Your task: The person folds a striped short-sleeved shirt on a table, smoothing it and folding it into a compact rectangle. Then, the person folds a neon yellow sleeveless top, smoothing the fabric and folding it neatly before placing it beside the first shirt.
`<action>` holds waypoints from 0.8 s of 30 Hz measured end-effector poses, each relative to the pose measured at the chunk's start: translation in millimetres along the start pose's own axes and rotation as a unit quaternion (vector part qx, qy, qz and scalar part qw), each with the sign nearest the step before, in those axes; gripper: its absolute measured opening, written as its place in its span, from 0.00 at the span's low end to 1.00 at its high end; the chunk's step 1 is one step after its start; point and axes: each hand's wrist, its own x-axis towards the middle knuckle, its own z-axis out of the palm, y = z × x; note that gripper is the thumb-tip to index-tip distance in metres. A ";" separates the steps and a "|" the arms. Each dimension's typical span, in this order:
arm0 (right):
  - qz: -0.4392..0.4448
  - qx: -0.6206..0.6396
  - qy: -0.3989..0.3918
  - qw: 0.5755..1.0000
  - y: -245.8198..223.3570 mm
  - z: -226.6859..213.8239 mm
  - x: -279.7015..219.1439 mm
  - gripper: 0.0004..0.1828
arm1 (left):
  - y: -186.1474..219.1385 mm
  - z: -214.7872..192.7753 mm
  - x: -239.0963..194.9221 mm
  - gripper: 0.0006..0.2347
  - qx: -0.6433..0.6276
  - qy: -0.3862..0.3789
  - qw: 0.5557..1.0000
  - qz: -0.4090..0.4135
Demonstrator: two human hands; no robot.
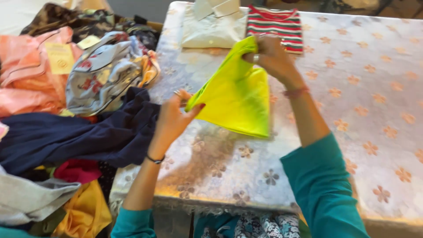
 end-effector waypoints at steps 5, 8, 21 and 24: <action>-0.031 0.102 0.122 0.987 -71.4 -82.2 -126.9 0.10 | 114.8 -26.8 13.8 0.08 -0.175 -0.047 0.983 0.043; -0.039 0.156 0.200 0.967 -123.9 -103.0 -174.5 0.11 | 171.3 -39.5 21.7 0.09 -0.222 -0.098 0.967 0.081; 0.015 0.149 0.220 0.964 -50.0 -146.5 -184.1 0.06 | 139.8 37.5 103.7 0.09 -0.133 -0.130 0.962 0.200; -0.015 0.071 0.233 0.970 -47.8 -130.8 -200.3 0.09 | 132.2 44.5 75.7 0.09 -0.023 -0.087 0.953 0.290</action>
